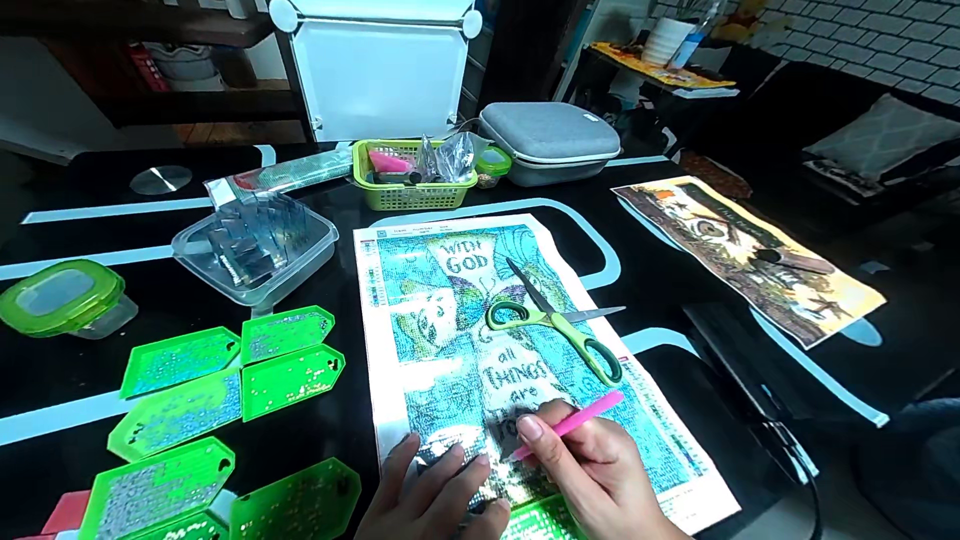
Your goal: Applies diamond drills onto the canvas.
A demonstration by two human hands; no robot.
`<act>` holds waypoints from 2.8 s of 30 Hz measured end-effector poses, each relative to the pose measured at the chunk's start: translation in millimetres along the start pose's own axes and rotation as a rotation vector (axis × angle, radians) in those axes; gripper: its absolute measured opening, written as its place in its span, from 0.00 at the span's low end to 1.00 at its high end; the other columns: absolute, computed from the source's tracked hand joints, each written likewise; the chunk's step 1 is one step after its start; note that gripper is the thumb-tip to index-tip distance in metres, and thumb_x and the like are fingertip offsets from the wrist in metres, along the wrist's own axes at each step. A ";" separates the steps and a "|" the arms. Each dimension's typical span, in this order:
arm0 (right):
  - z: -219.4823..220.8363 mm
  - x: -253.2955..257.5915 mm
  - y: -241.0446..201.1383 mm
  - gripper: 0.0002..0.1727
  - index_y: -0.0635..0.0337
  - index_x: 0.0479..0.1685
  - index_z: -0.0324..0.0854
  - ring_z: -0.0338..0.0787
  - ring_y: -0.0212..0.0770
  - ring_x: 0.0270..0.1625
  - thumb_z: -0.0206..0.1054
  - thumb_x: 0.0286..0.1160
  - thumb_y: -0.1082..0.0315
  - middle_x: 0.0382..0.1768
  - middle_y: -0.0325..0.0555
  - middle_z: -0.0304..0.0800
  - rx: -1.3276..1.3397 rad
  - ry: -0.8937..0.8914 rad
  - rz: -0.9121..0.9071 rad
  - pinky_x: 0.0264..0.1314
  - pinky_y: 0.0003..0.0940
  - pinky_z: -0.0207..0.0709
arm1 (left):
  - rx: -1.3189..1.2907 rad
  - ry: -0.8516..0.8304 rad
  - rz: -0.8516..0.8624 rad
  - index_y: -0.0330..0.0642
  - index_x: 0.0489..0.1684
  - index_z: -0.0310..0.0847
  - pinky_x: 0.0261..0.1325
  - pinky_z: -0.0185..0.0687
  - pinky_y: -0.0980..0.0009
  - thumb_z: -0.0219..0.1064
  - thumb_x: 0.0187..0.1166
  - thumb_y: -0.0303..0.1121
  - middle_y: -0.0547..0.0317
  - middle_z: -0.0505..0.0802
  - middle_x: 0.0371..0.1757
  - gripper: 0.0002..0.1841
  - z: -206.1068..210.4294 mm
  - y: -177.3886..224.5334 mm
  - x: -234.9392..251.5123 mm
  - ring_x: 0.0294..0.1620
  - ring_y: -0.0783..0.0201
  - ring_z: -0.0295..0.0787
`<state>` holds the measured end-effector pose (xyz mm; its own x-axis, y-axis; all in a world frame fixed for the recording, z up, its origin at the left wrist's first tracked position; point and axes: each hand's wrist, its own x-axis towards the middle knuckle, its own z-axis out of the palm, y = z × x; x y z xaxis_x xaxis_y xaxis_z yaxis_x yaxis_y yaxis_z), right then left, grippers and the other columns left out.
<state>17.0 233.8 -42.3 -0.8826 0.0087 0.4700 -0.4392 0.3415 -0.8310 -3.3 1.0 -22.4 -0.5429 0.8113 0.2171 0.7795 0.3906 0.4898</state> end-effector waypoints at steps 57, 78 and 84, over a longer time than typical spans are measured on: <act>5.1 4.8 1.3 0.17 0.61 0.35 0.79 0.82 0.25 0.26 0.57 0.93 0.59 0.24 0.42 0.82 -0.316 -0.026 -0.162 0.31 0.16 0.76 | -0.007 0.012 -0.018 0.52 0.64 0.90 0.87 0.50 0.38 0.70 0.77 0.55 0.52 0.90 0.72 0.24 -0.3 3.0 2.1 0.78 0.49 0.81; -0.5 4.3 1.2 0.16 0.61 0.35 0.80 0.82 0.20 0.25 0.59 0.92 0.60 0.23 0.37 0.83 -0.079 0.000 -0.040 0.28 0.13 0.76 | -0.009 -0.007 -0.011 0.52 0.64 0.90 0.87 0.49 0.37 0.69 0.78 0.55 0.52 0.89 0.74 0.24 -1.7 1.9 1.7 0.79 0.48 0.80; 0.6 3.7 1.4 0.16 0.61 0.36 0.80 0.82 0.21 0.26 0.58 0.92 0.60 0.23 0.39 0.82 -0.142 0.005 -0.091 0.30 0.14 0.75 | -0.012 0.000 -0.008 0.52 0.65 0.90 0.88 0.49 0.37 0.68 0.78 0.56 0.52 0.89 0.74 0.24 -1.1 1.5 1.1 0.80 0.48 0.80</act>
<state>13.0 233.8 -41.9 -0.8396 -0.0239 0.5427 -0.4885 0.4703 -0.7350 -3.1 1.9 -20.6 -0.5495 0.8078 0.2133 0.7710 0.3920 0.5019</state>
